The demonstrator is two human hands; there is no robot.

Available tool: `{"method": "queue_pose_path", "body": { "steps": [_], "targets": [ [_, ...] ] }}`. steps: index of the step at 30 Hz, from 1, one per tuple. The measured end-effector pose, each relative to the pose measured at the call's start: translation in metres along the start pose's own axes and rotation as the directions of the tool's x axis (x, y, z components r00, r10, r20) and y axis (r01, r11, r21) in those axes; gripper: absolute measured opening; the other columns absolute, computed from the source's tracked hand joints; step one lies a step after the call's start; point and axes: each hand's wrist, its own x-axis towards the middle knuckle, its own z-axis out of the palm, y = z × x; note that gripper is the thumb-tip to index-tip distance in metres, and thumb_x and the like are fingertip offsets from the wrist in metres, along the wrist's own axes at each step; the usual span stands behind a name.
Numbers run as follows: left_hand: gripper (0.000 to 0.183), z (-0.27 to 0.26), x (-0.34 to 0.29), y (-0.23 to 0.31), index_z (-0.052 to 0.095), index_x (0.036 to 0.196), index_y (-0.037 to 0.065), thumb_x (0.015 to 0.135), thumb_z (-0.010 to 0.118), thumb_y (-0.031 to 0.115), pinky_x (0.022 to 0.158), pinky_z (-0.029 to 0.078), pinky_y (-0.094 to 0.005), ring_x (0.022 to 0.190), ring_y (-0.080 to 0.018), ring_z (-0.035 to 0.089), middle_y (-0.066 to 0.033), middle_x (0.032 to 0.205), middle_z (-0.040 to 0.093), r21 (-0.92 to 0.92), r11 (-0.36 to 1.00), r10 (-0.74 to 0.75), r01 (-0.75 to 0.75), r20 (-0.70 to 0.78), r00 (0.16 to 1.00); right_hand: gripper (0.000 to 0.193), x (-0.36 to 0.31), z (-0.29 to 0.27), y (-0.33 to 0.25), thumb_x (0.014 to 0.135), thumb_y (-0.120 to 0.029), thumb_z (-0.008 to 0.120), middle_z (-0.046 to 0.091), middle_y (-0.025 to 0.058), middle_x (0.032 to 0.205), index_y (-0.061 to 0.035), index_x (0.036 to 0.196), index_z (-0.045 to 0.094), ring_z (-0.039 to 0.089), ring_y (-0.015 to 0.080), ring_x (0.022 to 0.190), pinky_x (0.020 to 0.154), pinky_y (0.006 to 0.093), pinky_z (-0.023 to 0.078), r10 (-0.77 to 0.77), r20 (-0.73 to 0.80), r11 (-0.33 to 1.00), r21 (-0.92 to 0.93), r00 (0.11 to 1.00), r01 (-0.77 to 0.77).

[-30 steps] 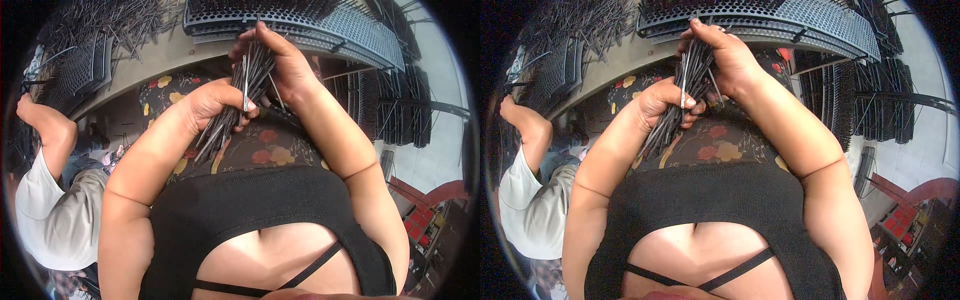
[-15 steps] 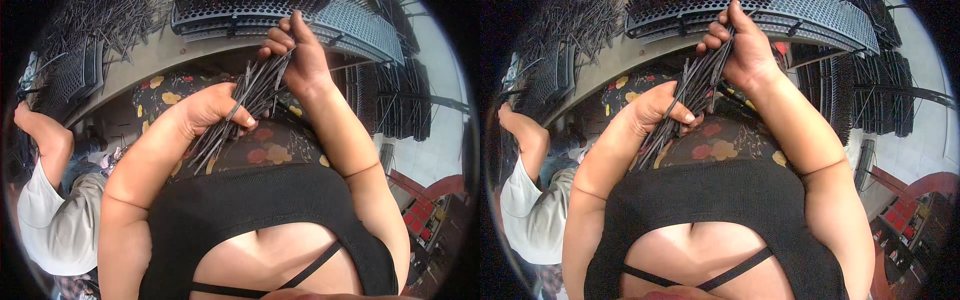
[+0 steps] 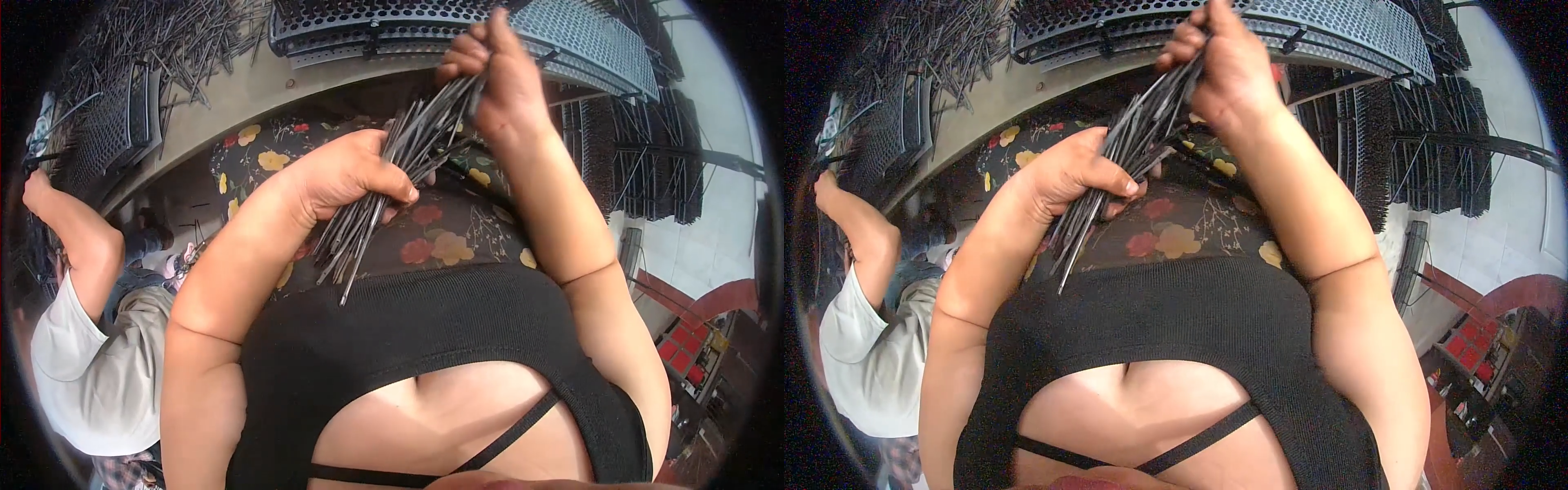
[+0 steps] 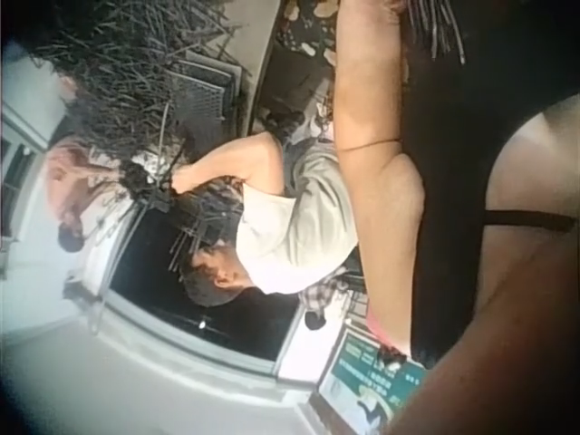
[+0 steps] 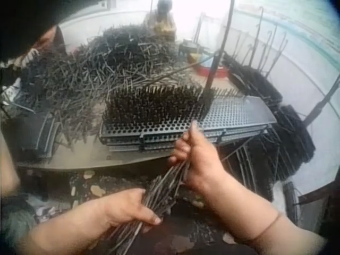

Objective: Inserting thin metal rods into a perforated metal base as part of a manufacturing assembly process.

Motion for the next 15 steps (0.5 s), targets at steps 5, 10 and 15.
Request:
{"method": "queue_pose_path", "body": {
  "steps": [5,10,15],
  "targets": [
    [0.027,0.003,-0.002,0.0,0.062,0.093,-0.002,0.069,0.07,0.004,0.052,0.049,-0.0258,0.058,-0.0144,0.059,-0.0076,0.076,0.063,0.115,0.993,-0.015,0.021,-0.052,0.999,0.039,0.002,0.0,-0.036,0.101,-0.045,0.042,0.032,-0.0068,0.053,-0.0166,0.074,0.045,0.031,0.0062,0.043,0.044,0.0228,0.032,-0.047,-0.107,0.986,0.156,0.993,0.063],
    [0.028,0.008,-0.001,0.003,0.061,0.094,-0.002,0.068,0.07,0.003,0.053,0.049,-0.0256,0.059,-0.0135,0.059,-0.0068,0.075,0.063,0.152,0.988,-0.024,0.036,-0.077,0.997,0.04,0.005,-0.007,-0.039,0.101,-0.045,0.042,0.033,-0.0075,0.052,-0.0168,0.072,0.045,0.031,0.0053,0.04,0.04,0.022,0.03,0.023,-0.066,0.984,0.179,0.998,-0.011],
    [0.041,0.004,-0.002,0.001,0.059,0.101,-0.002,0.063,0.074,0.005,0.046,0.046,-0.0259,0.052,-0.0148,0.056,-0.0076,0.077,0.061,0.142,0.99,0.008,0.003,-0.076,0.997,0.043,0.007,-0.007,-0.044,0.1,-0.044,0.044,0.035,-0.0078,0.051,-0.0164,0.067,0.044,0.031,0.0051,0.04,0.04,0.0215,0.03,-0.027,-0.042,0.978,0.208,0.999,0.035]
  ]
}}
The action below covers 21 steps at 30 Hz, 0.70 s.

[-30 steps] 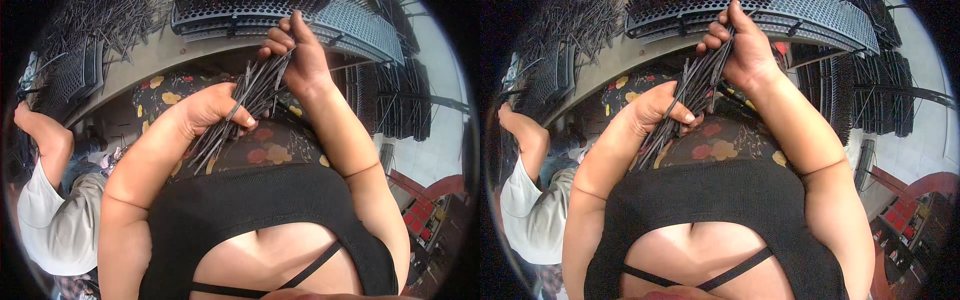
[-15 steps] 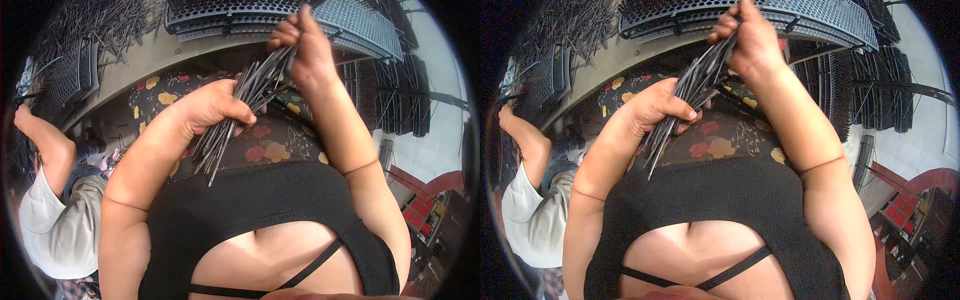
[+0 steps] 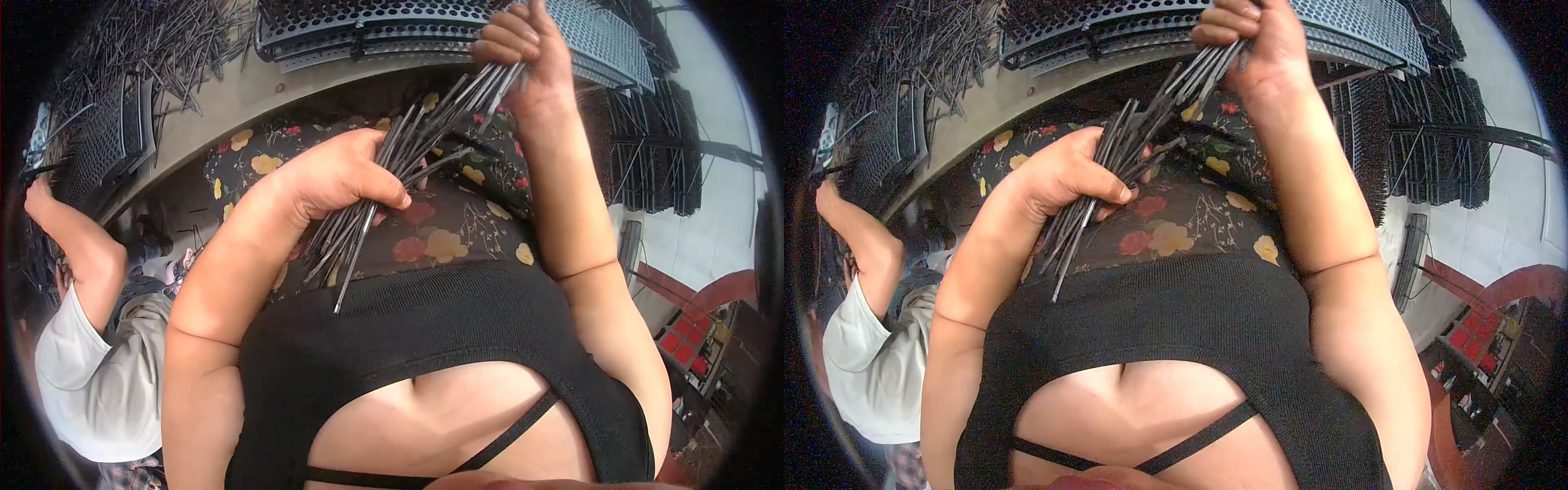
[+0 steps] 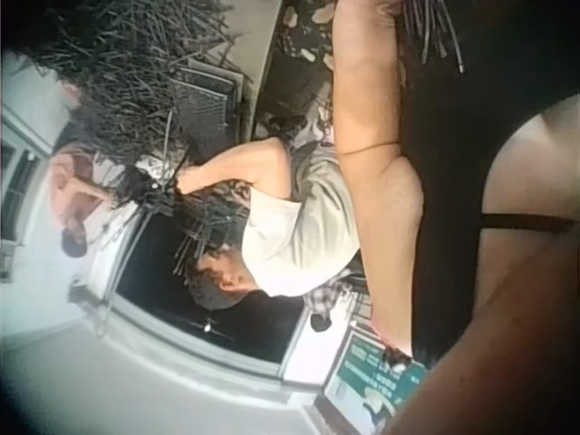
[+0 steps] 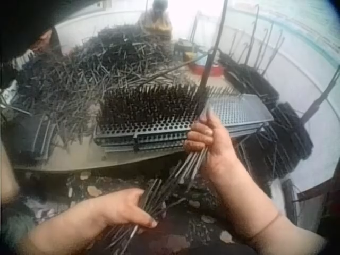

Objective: Inserting thin metal rods into a perforated metal base as part of a manufacturing assembly process.

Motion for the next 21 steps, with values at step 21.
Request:
{"method": "queue_pose_path", "body": {
  "steps": [21],
  "targets": [
    [0.035,-0.073,-0.033,-0.017,0.057,0.112,0.002,0.082,0.061,0.02,0.05,0.038,-0.0271,0.062,-0.0148,0.048,-0.0047,0.073,0.052,-0.57,0.811,0.205,-0.133,0.062,0.977,0.033,-0.04,-0.018,0.05,0.1,-0.039,0.049,0.034,-0.0084,0.056,-0.0105,0.084,0.048,0.031,0.0012,0.043,0.041,0.0163,0.03,0.293,-0.087,0.937,-0.174,0.952,-0.304]
  ]
}}
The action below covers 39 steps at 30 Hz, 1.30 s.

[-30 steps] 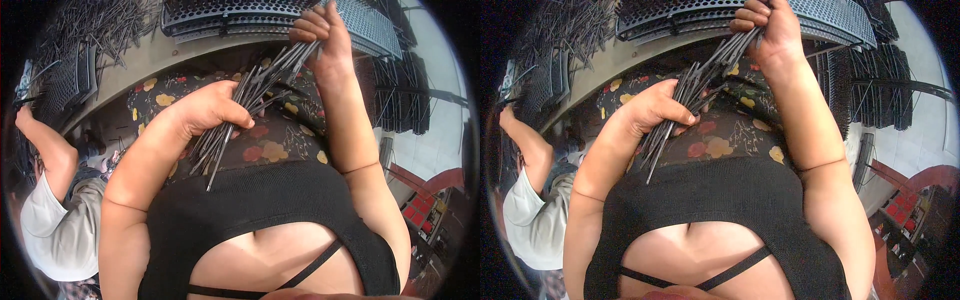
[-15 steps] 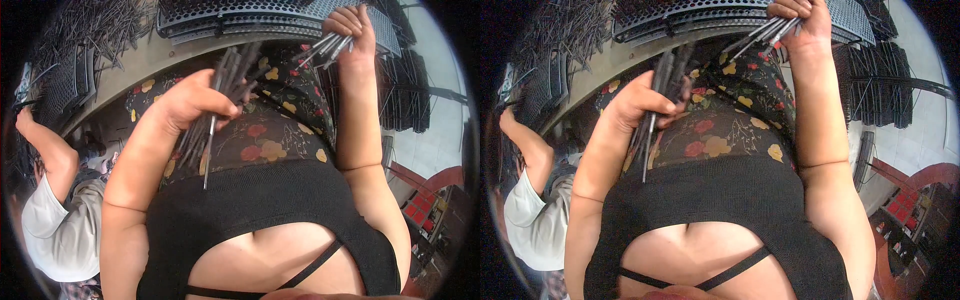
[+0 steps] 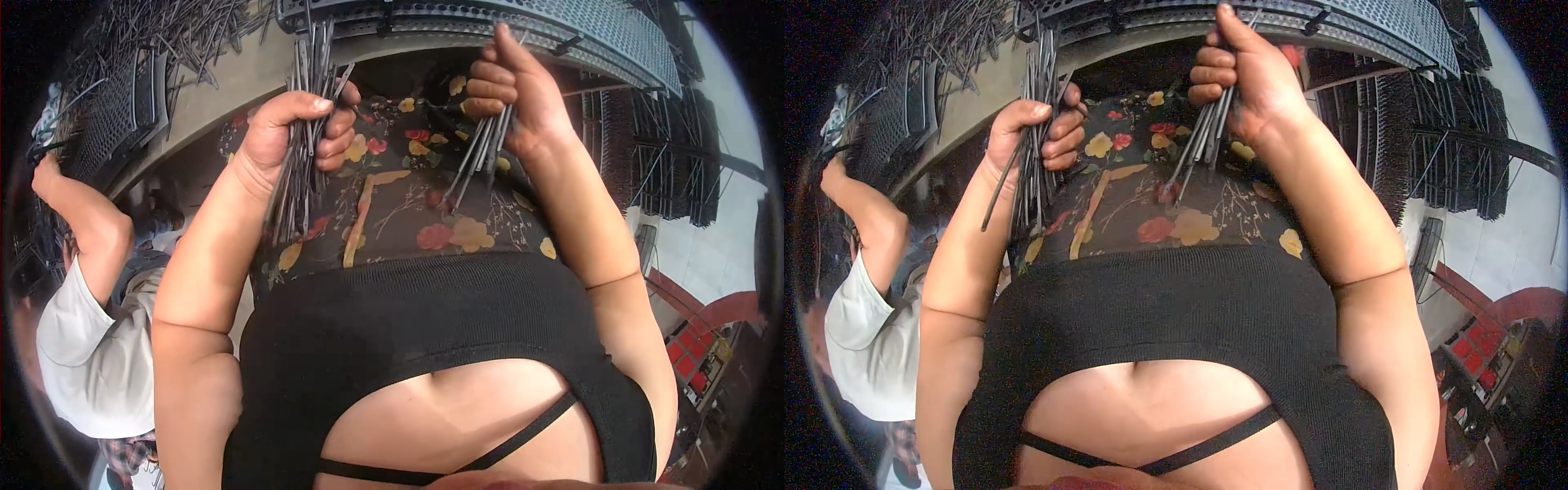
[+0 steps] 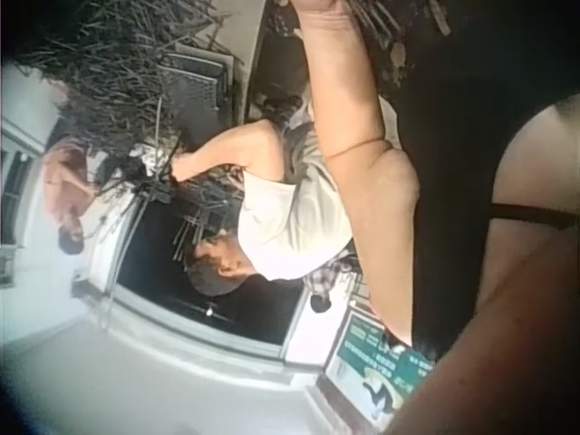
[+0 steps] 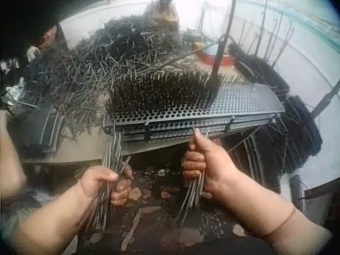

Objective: Inserting thin metal rods into a perforated metal base as part of a manufacturing assembly process.

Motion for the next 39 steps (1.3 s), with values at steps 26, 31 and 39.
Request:
{"method": "queue_pose_path", "body": {
  "steps": [26,31,39],
  "targets": [
    [0.028,-0.012,-0.013,0.0,0.051,0.109,0.003,0.085,0.059,0.016,0.048,0.04,-0.026,0.056,-0.0128,0.048,-0.005,0.073,0.049,-0.131,0.987,0.125,-0.094,0.259,0.958,0.026,-0.021,0.057,0.043,0.085,-0.011,0.073,0.047,0.0003,0.057,-0.0082,0.085,0.046,0.044,0.0107,0.043,0.042,0.0262,0.038,0.074,0.235,0.951,-0.309,0.969,0.002],
    [0.028,-0.009,-0.013,0.001,0.052,0.109,0.003,0.085,0.059,0.016,0.047,0.039,-0.026,0.056,-0.0125,0.047,-0.0048,0.073,0.049,-0.114,0.987,0.141,-0.112,0.287,0.948,0.027,-0.023,0.053,0.051,0.081,-0.009,0.076,0.056,0.0015,0.065,-0.0061,0.092,0.052,0.054,0.01,0.052,0.045,0.0239,0.042,-0.035,0.214,0.828,-0.541,0.976,0.148],
    [0.031,-0.001,-0.012,-0.001,0.053,0.108,0.002,0.082,0.062,0.016,0.045,0.038,-0.0245,0.053,-0.0116,0.046,-0.0038,0.071,0.048,-0.069,0.986,0.167,-0.154,0.294,0.941,0.024,-0.007,0.06,0.057,0.085,-0.015,0.073,0.058,-0.0014,0.068,-0.0025,0.103,0.064,0.05,0.0048,0.055,0.049,0.0218,0.04,-0.045,0.209,0.659,-0.729,0.977,0.187]
  ]
}}
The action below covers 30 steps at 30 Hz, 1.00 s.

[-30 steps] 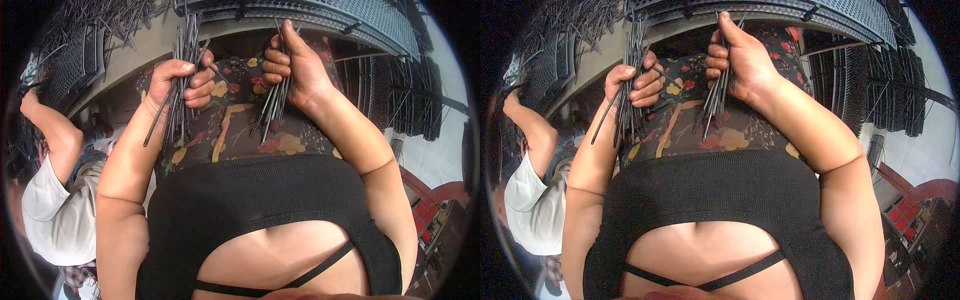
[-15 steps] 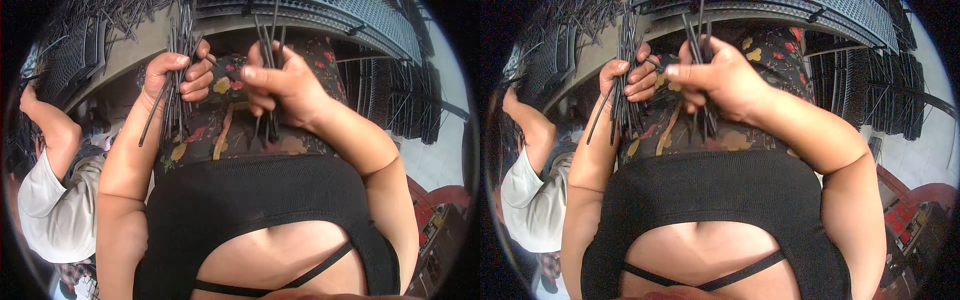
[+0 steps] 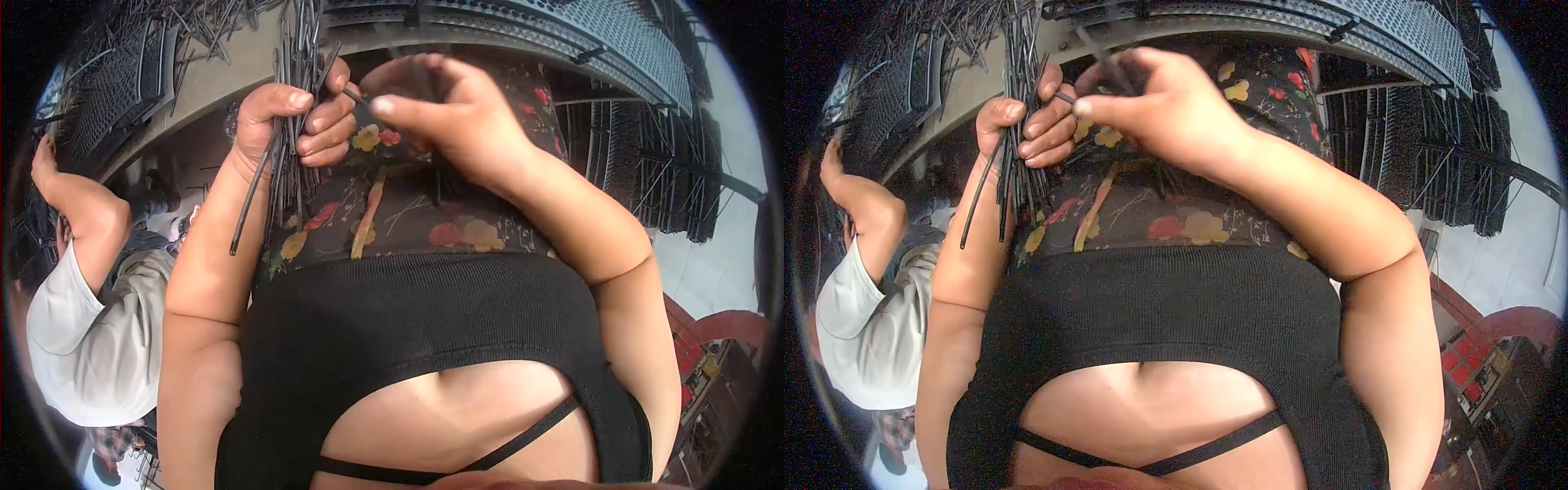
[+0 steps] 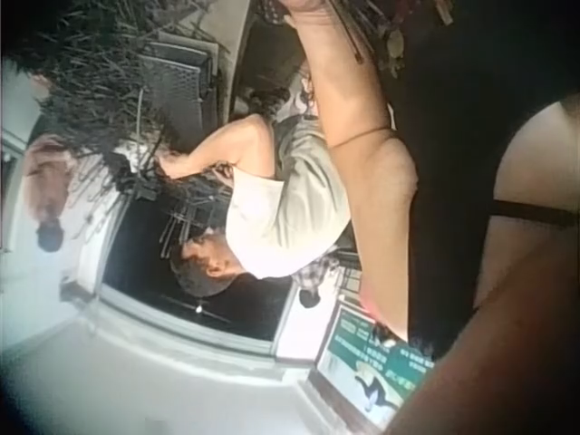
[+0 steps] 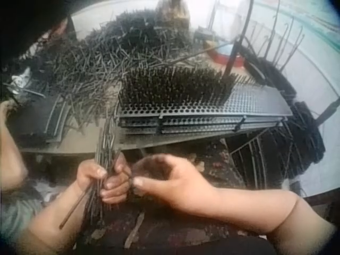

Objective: Inserting thin metal rods into a perforated metal base as part of a manufacturing assembly process.

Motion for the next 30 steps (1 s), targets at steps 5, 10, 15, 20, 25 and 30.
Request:
{"method": "queue_pose_path", "body": {
  "steps": [5,10,15,20,25,30],
  "targets": [
    [0.034,0.002,-0.002,-0.003,0.054,0.112,0.002,0.082,0.062,0.016,0.047,0.038,-0.0251,0.053,-0.0115,0.046,-0.0032,0.069,0.048,0.003,1.0,-0.017,0.018,-0.052,0.999,0.031,0.026,0.001,0.024,0.086,-0.023,0.072,0.063,0.0009,0.074,-0.0008,0.105,0.064,0.052,0.005,0.065,0.057,0.0242,0.044,-0.105,0.019,0.984,-0.145,0.994,0.106],
    [0.037,-0.007,-0.01,-0.002,0.055,0.119,0.002,0.085,0.058,0.017,0.05,0.038,-0.026,0.054,-0.0118,0.045,-0.0025,0.07,0.047,-0.057,0.997,0.042,-0.047,-0.088,0.995,0.035,0.02,0.005,0.01,0.09,-0.023,0.067,0.064,0.0025,0.077,0.0013,0.115,0.06,0.056,0.0072,0.067,0.06,0.0257,0.047,0.028,0.195,0.985,-0.171,0.98,0.005],
    [0.044,-0.005,-0.01,0.003,0.049,0.127,0.0,0.087,0.056,0.016,0.051,0.038,-0.0251,0.057,-0.0116,0.043,-0.0022,0.073,0.044,-0.052,0.99,0.13,-0.134,-0.076,0.989,0.028,0.031,0.003,0.022,0.092,-0.023,0.065,0.063,0.0017,0.077,-0.0023,0.11,0.061,0.055,0.0076,0.065,0.059,0.0265,0.048,0.022,0.129,0.992,-0.125,0.991,-0.005],
    [0.041,-0.003,-0.024,0.016,0.049,0.122,-0.007,0.087,0.053,0.012,0.054,0.04,-0.023,0.06,-0.0109,0.042,-0.0017,0.073,0.042,-0.149,0.938,0.291,-0.313,-0.149,0.945,0.028,0.035,-0.008,0.032,0.095,-0.025,0.061,0.065,0.0054,0.089,0.0002,0.106,0.06,0.059,0.0094,0.077,0.071,0.026,0.05,0.04,0.077,0.999,-0.01,0.996,-0.04],
    [0.022,-0.012,-0.019,0.015,0.059,0.101,-0.003,0.085,0.055,0.011,0.055,0.039,-0.0231,0.061,-0.011,0.041,-0.001,0.072,0.043,-0.265,0.879,0.367,-0.395,-0.151,0.918,0.026,0.049,0.016,0.037,0.096,-0.018,0.058,0.065,0.0036,0.101,0.0006,0.114,0.059,0.057,0.0103,0.094,0.088,0.0284,0.047,0.053,0.232,0.976,0.192,0.971,-0.099],
    [0.012,-0.001,-0.013,0.026,0.056,0.085,0.001,0.082,0.055,0.012,0.057,0.039,-0.0266,0.062,-0.0131,0.042,-0.0017,0.07,0.043,-0.17,0.826,0.484,-0.538,-0.278,0.83,0.026,0.051,0.033,0.039,0.096,-0.018,0.058,0.066,0.0053,0.097,0.0015,0.112,0.058,0.06,0.0119,0.086,0.079,0.029,0.05,-0.011,0.242,0.991,0.129,0.97,-0.021]
  ]
}}
